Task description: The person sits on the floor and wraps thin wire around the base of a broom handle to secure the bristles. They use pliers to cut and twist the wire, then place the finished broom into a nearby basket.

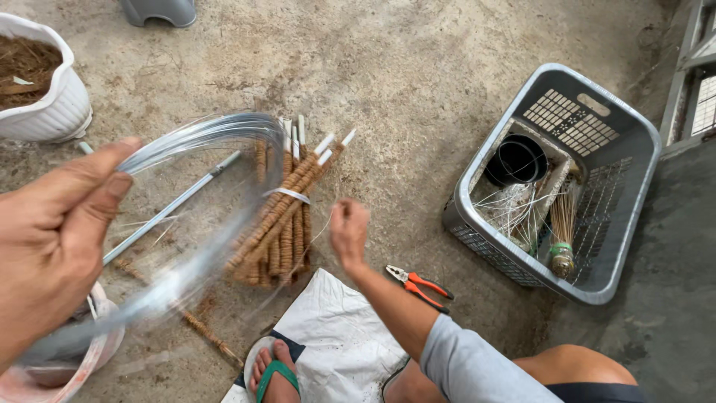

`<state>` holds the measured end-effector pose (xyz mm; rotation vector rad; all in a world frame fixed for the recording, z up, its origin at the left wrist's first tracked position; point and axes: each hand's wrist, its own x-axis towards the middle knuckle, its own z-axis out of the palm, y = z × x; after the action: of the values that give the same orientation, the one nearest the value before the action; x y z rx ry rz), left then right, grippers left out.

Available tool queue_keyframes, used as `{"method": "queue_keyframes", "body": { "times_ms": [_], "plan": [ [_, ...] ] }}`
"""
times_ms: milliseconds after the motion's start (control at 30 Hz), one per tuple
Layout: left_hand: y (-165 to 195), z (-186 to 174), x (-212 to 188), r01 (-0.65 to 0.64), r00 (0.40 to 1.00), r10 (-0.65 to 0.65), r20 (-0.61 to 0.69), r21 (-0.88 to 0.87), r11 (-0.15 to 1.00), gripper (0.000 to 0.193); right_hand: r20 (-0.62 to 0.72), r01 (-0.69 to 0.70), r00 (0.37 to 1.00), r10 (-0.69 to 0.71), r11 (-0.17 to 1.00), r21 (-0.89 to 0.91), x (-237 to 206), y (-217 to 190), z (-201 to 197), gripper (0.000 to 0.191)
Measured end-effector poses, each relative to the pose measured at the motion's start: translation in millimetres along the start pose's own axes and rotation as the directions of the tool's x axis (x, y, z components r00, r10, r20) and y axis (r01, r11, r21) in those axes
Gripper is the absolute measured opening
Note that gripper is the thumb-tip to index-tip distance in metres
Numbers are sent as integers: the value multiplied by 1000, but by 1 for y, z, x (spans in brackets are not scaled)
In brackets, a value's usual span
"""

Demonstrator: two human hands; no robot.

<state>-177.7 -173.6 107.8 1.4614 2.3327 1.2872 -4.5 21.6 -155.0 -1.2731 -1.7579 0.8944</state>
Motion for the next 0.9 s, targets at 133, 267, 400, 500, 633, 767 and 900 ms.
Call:
{"method": "queue_keyframes", "body": {
  "times_ms": [133,267,400,500,633,767,900],
  "plan": [
    [9,-4,-7,-66,998,66,-4,58,996,28,68,-329,941,332,943,-52,41,39,-13,69],
    [14,-5,-3,37,999,-43,11,358,933,33,315,-497,839,443,860,115,51,42,3,68],
    [13,-6,2,-41,998,60,-33,425,904,26,519,-605,712,472,789,112,54,22,27,67],
    [1,-4,5,-38,995,71,-75,378,925,24,548,-671,715,435,648,361,55,19,37,40],
    [-23,8,13,130,992,-120,-51,430,893,30,443,-733,678,586,503,457,92,22,43,24],
    [-41,23,22,36,999,-34,-11,443,896,35,325,-686,700,636,473,552,134,23,26,13],
    [-48,18,27,203,964,-255,80,402,893,36,234,-506,860,453,701,502,160,25,-4,26]
  ]
}}
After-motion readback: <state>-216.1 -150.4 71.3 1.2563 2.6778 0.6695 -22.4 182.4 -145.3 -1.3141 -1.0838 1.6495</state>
